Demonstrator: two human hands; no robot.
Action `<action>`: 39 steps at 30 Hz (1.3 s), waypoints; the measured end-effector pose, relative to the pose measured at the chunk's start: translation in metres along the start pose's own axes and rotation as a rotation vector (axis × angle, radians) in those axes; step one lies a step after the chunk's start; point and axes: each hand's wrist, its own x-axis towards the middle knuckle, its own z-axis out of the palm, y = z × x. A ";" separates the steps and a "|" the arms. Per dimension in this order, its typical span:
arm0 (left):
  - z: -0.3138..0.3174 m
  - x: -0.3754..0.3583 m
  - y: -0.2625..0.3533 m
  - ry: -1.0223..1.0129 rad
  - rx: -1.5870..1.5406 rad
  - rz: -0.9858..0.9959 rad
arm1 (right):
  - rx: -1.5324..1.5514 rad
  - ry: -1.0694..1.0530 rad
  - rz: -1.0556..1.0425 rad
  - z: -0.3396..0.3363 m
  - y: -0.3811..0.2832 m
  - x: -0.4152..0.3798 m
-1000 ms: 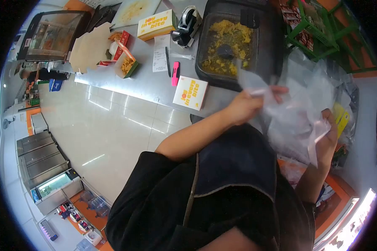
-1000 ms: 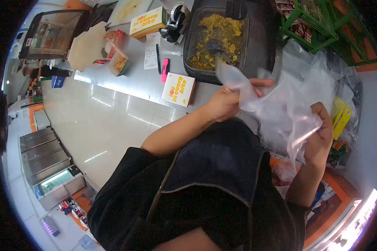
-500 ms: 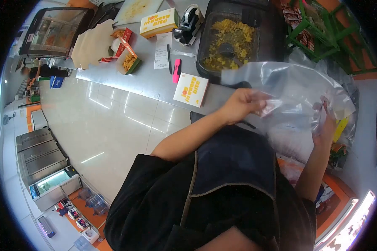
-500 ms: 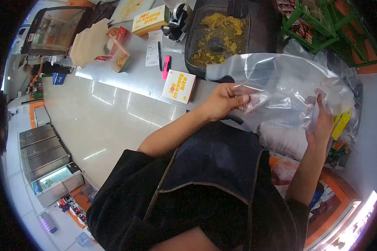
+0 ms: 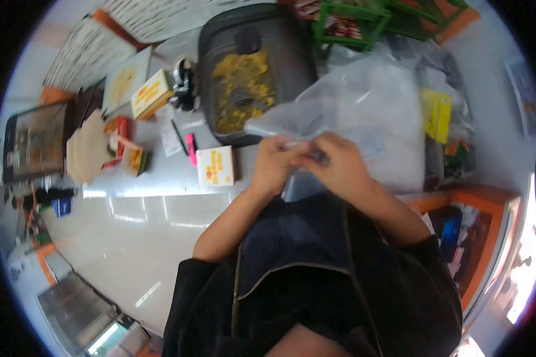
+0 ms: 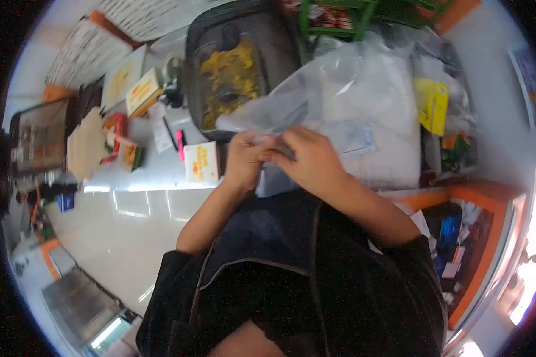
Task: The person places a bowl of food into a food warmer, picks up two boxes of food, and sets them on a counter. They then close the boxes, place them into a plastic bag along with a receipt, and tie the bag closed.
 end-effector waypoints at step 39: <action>-0.019 0.019 0.146 0.038 1.164 0.545 | -0.244 0.426 -0.179 -0.093 0.105 0.083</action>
